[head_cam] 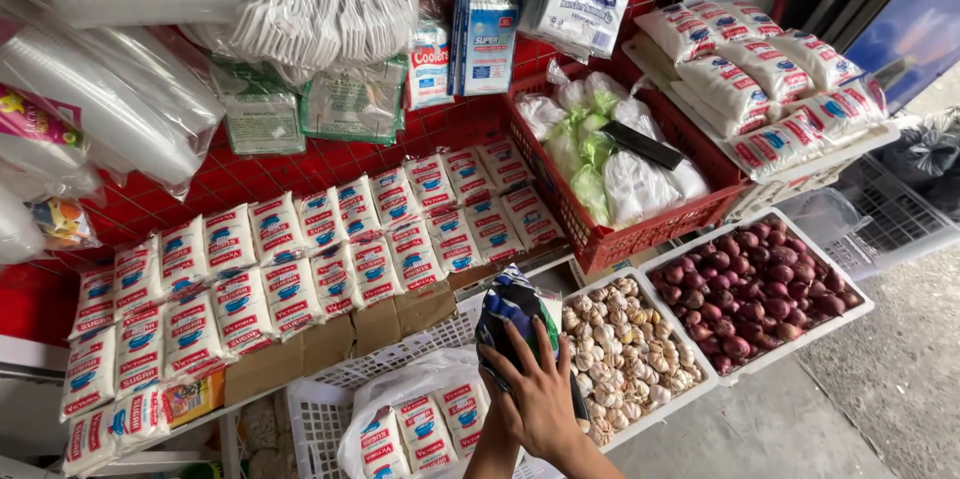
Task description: The person places bags of sugar into a white plastic basket and then organizes additional bags on a shelf.
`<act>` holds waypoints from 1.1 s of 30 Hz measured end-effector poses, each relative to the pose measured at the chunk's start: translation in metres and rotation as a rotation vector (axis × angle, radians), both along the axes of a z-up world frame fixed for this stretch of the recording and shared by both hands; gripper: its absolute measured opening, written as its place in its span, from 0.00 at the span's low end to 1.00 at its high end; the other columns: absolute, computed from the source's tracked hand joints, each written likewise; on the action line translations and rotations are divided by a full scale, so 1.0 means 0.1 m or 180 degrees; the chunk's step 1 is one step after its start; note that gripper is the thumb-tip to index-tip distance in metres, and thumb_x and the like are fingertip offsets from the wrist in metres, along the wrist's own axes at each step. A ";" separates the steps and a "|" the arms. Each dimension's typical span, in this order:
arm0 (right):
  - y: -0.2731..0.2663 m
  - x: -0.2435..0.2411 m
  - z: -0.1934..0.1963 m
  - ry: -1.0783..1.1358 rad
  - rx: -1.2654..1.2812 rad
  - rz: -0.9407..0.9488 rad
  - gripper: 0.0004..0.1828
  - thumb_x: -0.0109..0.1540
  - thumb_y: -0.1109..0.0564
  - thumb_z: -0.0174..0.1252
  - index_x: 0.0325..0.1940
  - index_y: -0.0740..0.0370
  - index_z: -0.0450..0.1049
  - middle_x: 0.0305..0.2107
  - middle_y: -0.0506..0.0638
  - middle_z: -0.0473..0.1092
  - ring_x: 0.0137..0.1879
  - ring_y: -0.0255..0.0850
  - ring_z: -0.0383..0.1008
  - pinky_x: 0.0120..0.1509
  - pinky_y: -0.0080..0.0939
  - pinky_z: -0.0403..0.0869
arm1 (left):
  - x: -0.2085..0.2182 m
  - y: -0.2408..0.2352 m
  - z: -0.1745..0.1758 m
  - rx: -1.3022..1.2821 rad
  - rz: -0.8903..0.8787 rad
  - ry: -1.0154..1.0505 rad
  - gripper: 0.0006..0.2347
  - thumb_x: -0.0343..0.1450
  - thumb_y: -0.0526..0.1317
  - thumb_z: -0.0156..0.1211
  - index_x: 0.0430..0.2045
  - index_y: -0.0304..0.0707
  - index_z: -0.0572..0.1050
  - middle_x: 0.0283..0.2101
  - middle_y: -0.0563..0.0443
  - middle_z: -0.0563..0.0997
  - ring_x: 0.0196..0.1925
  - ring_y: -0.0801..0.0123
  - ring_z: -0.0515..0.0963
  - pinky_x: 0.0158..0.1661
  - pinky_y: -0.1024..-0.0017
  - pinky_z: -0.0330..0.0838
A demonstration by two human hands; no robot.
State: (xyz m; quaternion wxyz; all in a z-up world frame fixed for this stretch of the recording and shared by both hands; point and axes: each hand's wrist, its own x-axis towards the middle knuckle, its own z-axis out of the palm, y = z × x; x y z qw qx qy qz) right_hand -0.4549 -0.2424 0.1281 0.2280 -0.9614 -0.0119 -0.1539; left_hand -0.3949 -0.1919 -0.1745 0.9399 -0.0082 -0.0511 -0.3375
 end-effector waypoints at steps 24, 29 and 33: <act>-0.54 -0.99 -0.96 -0.1205 0.2410 -0.0437 0.30 0.58 0.53 0.43 0.59 0.66 0.78 0.68 0.66 0.65 0.76 0.61 0.64 0.79 0.50 0.59 | 0.09 -0.28 1.62 0.0805 0.0065 0.0328 0.25 0.73 0.45 0.58 0.61 0.28 0.67 0.56 0.39 0.78 0.58 0.50 0.79 0.60 0.54 0.72; -1.24 -0.90 -2.55 -0.1203 0.5704 -0.1416 0.23 0.64 0.54 0.50 0.58 0.71 0.70 0.56 0.64 0.70 0.60 0.56 0.69 0.66 0.51 0.66 | -0.05 -0.32 2.14 0.0511 -0.0168 0.0714 0.27 0.62 0.37 0.61 0.58 0.30 0.69 0.54 0.39 0.79 0.56 0.51 0.80 0.60 0.53 0.74; -1.09 -0.62 -1.59 -0.0652 0.7575 -0.1661 0.22 0.64 0.46 0.53 0.54 0.64 0.74 0.46 0.57 0.77 0.48 0.51 0.78 0.56 0.53 0.77 | -0.22 -0.40 1.97 0.0664 -0.0459 0.0189 0.30 0.65 0.37 0.63 0.64 0.29 0.67 0.56 0.37 0.76 0.56 0.50 0.78 0.60 0.51 0.73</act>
